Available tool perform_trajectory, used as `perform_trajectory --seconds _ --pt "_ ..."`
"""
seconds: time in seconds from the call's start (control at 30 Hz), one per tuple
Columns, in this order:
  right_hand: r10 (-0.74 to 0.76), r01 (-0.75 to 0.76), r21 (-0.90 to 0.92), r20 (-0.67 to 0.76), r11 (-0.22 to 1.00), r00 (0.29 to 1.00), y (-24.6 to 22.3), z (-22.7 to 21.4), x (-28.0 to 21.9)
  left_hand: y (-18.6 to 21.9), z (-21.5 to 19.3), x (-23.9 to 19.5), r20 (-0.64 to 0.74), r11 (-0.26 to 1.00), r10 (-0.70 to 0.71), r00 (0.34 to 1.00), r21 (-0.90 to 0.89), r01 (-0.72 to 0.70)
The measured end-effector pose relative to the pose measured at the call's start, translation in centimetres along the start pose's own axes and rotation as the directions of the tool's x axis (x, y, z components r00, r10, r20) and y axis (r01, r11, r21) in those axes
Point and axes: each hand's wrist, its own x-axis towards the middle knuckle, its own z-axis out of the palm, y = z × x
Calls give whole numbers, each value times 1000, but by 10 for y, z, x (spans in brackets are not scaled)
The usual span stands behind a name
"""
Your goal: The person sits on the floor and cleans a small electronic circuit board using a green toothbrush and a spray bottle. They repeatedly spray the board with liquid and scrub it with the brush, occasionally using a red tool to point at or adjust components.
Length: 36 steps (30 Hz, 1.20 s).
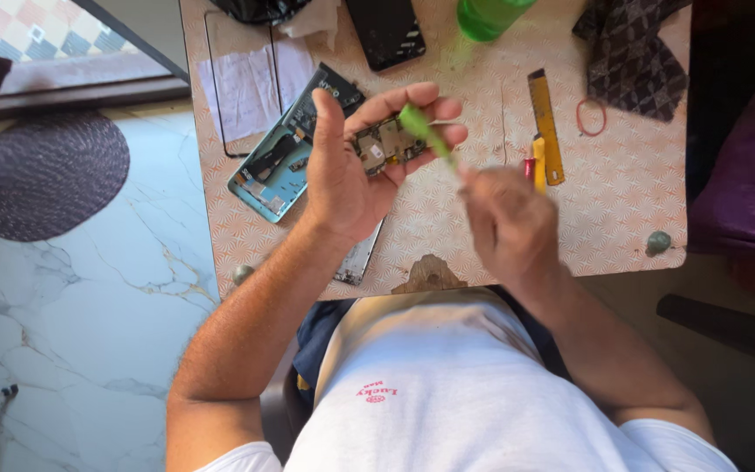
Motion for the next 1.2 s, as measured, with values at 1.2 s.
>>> perform_trajectory --seconds 1.2 --pt "322 -285 -205 181 936 929 38 32 26 34 -36 53 -210 982 -57 976 -186 18"
